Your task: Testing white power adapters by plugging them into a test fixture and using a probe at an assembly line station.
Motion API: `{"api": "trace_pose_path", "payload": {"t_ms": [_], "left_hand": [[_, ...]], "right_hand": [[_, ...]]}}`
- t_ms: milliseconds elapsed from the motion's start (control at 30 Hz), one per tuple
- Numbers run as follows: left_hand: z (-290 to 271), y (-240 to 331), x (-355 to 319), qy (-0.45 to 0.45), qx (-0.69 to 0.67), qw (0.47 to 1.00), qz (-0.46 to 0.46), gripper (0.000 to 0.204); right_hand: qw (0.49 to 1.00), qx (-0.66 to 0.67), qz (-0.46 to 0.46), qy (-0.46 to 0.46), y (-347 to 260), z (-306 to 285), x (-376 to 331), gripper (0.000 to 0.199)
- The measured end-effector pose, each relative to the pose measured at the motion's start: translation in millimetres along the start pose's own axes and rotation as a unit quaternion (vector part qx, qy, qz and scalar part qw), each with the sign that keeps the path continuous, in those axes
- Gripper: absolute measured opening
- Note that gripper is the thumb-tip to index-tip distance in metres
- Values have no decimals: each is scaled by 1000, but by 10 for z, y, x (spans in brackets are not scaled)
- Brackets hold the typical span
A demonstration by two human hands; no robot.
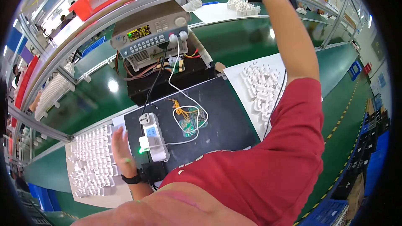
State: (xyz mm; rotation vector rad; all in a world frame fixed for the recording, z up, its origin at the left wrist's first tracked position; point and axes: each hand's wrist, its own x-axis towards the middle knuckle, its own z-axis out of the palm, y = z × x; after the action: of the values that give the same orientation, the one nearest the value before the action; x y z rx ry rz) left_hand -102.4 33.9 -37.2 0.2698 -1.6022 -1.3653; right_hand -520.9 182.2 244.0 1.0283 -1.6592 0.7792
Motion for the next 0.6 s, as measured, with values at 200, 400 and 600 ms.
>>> {"api": "trace_pose_path", "payload": {"t_ms": [200,400,600], "left_hand": [[-176,-29,249,22,25,997,73,76],[-173,-14,331,30,56,997,49,79],[-231,-31,314,31,38,995,84,66]], "right_hand": [[961,-211,168,-60,805,-11,357,26],[962,-222,161,-14,1090,228,190,34],[938,-188,291,-20,1008,800,144,30]]}}
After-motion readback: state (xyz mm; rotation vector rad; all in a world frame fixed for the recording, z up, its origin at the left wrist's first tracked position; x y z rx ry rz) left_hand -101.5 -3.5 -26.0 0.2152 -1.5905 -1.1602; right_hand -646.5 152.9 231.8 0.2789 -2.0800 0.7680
